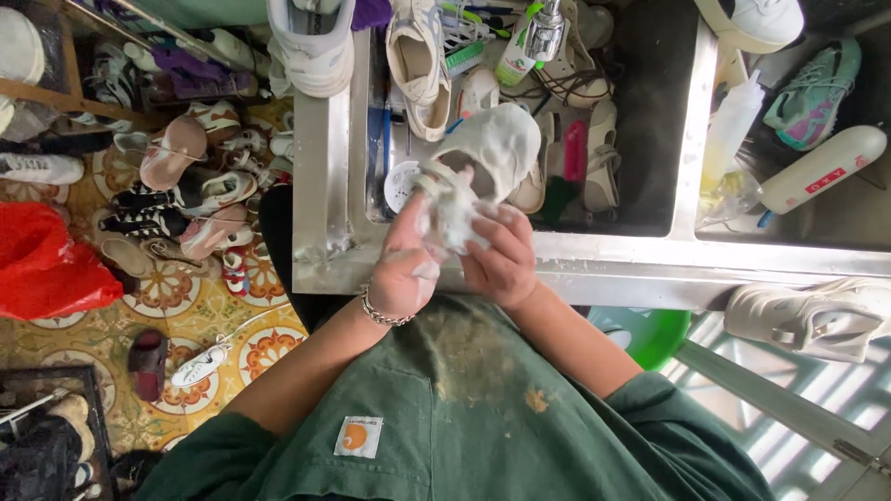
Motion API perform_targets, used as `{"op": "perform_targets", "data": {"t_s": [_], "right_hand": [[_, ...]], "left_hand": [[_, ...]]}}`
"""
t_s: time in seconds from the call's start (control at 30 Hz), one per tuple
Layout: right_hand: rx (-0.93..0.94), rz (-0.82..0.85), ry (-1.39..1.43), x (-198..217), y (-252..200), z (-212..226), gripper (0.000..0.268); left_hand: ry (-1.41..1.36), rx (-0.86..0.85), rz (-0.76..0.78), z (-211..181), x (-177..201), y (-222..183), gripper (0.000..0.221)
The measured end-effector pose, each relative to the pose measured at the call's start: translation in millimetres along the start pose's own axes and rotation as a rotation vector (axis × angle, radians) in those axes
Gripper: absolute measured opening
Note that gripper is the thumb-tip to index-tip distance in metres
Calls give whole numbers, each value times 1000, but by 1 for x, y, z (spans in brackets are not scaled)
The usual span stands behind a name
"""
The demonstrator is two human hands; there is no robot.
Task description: Scrubbing and cleaning various types of shoes in a sink using a brush and cleaning solution.
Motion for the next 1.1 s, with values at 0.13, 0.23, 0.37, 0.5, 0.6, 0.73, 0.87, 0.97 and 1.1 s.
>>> {"op": "perform_targets", "data": {"t_s": [0.13, 0.23, 0.37, 0.5, 0.6, 0.73, 0.87, 0.97, 1.1], "right_hand": [[-8, 80, -12, 27, -51, -21, 11], [-47, -47, -4, 38, -16, -21, 14], [4, -160, -37, 10, 24, -13, 20], [-129, 68, 216, 15, -35, -2, 22], [-163, 135, 232, 20, -52, -37, 21], [-368, 134, 381, 2, 2, -36, 32], [-511, 169, 340, -17, 5, -30, 56], [-573, 109, 364, -18, 5, -36, 38], [-641, 71, 374, -14, -6, -45, 28]], "left_hand": [[49, 13, 85, -57, -3, 22, 124], [-132, 3, 76, -61, 8, 16, 104], [-440, 159, 96, -32, 17, 11, 90], [-468, 351, -296, -4, 48, -17, 62], [-358, 550, -621, -23, 35, -10, 53], [-265, 599, -585, -3, 67, -1, 43], [285, 689, -527, -8, 73, -1, 31], [1063, 733, -287, -55, 43, -2, 56], [1542, 713, -37, -79, 33, -5, 64]]}}
Point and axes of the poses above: each hand's wrist, its own y-axis towards the middle knuckle, its own x-axis out of the back of the hand, z = x × y, the point moved 2 cm from there along y, towards the middle knuckle, and after that the axes turned 12 degrees about y, right-handed, at the moved point
